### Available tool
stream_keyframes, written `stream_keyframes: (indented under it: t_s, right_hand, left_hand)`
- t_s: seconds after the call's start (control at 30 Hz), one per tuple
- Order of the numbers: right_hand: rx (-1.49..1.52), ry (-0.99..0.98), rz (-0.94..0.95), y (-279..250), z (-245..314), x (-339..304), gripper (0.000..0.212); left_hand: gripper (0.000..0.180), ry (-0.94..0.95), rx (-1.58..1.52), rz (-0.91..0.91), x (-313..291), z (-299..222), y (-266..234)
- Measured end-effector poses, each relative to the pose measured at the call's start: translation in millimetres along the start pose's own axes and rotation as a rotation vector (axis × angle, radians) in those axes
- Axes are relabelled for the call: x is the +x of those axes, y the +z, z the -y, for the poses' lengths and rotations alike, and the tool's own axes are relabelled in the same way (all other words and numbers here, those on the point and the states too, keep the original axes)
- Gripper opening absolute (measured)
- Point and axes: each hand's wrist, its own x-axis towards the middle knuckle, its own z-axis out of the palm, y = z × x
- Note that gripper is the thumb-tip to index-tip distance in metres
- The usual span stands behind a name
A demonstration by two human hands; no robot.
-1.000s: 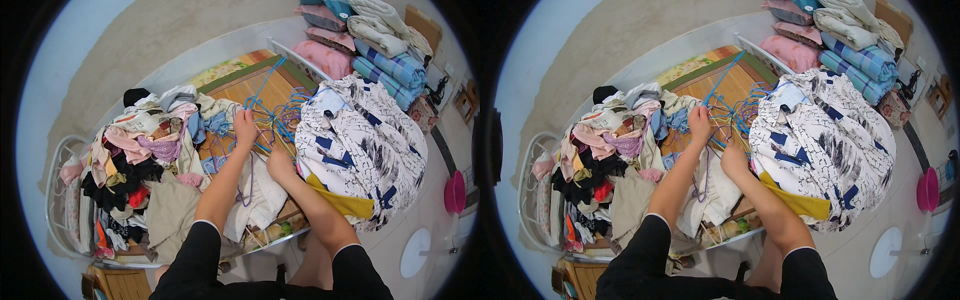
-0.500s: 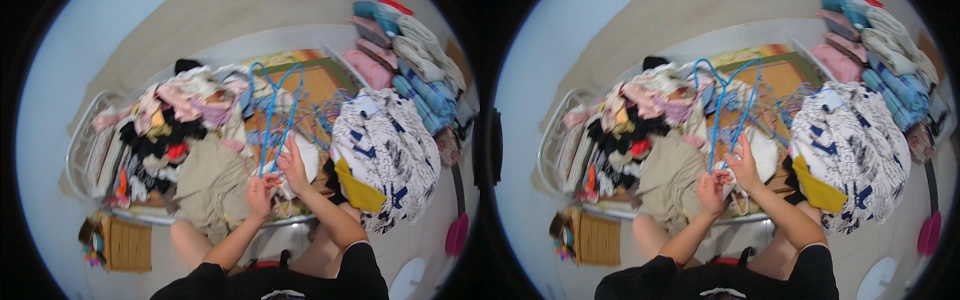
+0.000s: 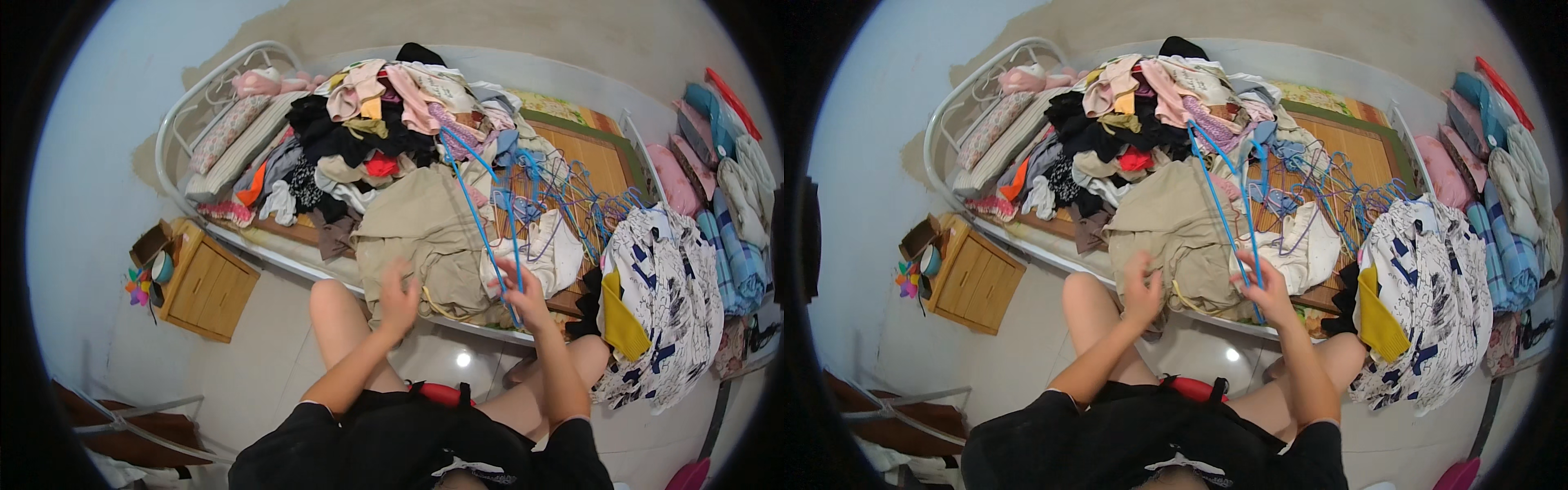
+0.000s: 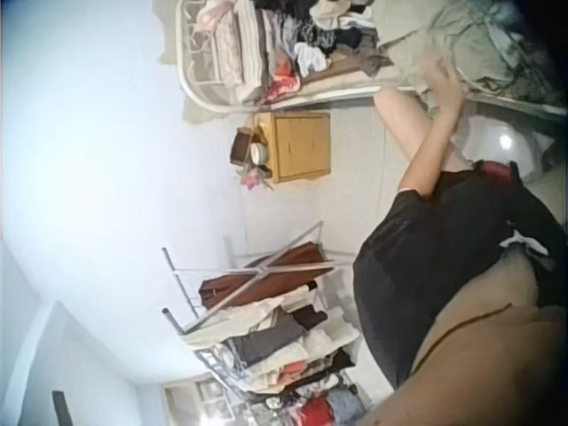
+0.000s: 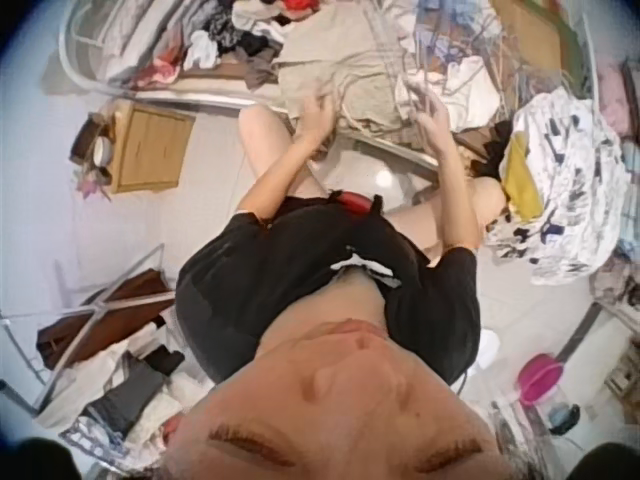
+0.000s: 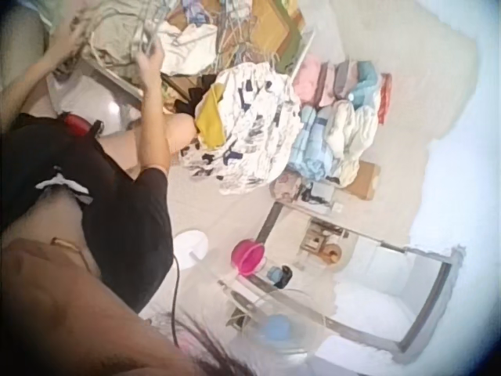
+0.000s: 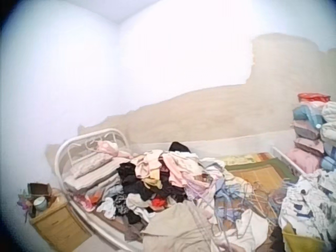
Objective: The person sorts through a pile of clothes on a bed, selects items, and places them onto plastic hangers by hand one by one.
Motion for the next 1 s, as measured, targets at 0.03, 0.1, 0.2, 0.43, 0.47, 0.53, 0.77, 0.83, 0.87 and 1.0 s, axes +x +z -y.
stream_keyframes:
  t_s: [0.03,0.1,0.2,0.43,0.47,0.53,0.77,0.83,0.87,1.0]
  right_hand:
    - [0.015,0.049,0.05,-11,-7,-18,0.06]
    - [0.124,0.138,0.096,3,-5,-51,0.065]
    - [0.183,0.206,0.124,22,-1,-92,0.066]
    - [0.005,0.352,0.233,67,6,-99,0.061]
    - [-0.038,0.349,0.261,69,7,-97,0.06]
    - [-0.075,0.322,0.227,70,2,-97,0.061]
    - [-0.125,0.204,0.13,78,-6,-85,0.059]
    - [-0.112,0.214,0.145,83,-7,-74,0.059]
    - [-0.107,0.228,0.164,84,-8,-69,0.059]
    - [-0.228,0.214,0.117,83,-17,-57,0.054]
  left_hand:
    - [0.04,-0.088,0.081,-0.092,11,21,-5]
    - [0.042,-0.093,0.151,-0.247,28,71,-22]
    - [0.044,-0.124,0.234,-0.264,59,114,-37]
    - [0.011,-0.188,-0.23,-0.149,112,158,-38]
    - [0.011,-0.187,-0.237,-0.147,119,143,-40]
    - [0.01,-0.135,-0.248,-0.119,130,105,-50]
    - [0.014,0.084,0.05,0.136,149,1,-98]
    - [0.014,0.134,0.0,0.177,149,-15,-100]
    - [0.014,0.14,0.003,0.183,149,-24,-101]
    - [0.016,-0.04,-0.304,0.398,152,-84,-110]
